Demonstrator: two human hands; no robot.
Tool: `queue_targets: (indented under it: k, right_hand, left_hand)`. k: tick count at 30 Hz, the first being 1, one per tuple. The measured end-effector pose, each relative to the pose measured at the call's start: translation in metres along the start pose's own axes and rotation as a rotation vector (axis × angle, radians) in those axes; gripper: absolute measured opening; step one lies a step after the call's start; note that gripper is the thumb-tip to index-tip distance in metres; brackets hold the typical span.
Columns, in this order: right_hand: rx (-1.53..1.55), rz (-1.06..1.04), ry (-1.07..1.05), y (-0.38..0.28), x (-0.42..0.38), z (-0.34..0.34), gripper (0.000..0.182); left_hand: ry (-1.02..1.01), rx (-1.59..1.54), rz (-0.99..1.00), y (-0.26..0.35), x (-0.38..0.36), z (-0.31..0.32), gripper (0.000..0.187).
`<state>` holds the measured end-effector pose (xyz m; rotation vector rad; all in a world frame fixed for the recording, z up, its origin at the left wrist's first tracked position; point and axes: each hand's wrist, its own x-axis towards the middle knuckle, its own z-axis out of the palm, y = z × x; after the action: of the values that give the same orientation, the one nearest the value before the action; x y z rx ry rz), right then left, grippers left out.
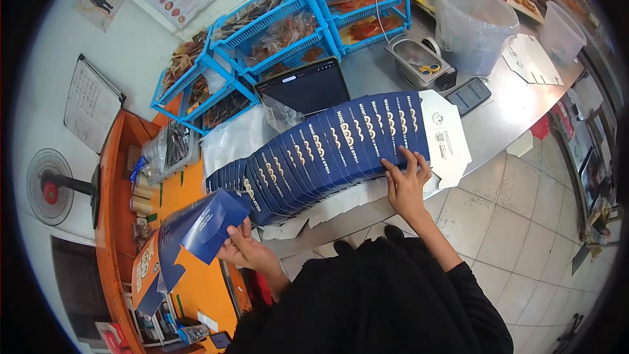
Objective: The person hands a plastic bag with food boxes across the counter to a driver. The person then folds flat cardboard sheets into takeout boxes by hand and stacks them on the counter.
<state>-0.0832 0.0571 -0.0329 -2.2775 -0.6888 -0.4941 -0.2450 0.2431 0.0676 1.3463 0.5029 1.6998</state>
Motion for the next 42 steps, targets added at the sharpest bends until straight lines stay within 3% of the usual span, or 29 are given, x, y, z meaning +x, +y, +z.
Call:
queue_targets:
  k: [20, 36, 40, 42]
  right_hand:
    - [0.028, -0.048, -0.035, 0.042, 0.008, -0.018, 0.024]
    - [0.071, 0.05, 0.024, 0.066, 0.003, -0.026, 0.03]
    - [0.28, -0.065, 0.013, 0.047, 0.024, -0.05, 0.03]
    - [0.547, -0.311, 0.017, 0.017, 0.044, -0.077, 0.038]
  left_hand:
    - [0.088, 0.127, 0.055, 0.024, -0.053, 0.013, 0.032]
    - [0.135, 0.127, 0.063, 0.032, -0.073, 0.006, 0.036]
    - [0.039, 0.193, 0.006, 0.048, -0.09, 0.026, 0.047]
    - [-0.127, 0.137, 0.003, 0.054, -0.104, 0.035, 0.054]
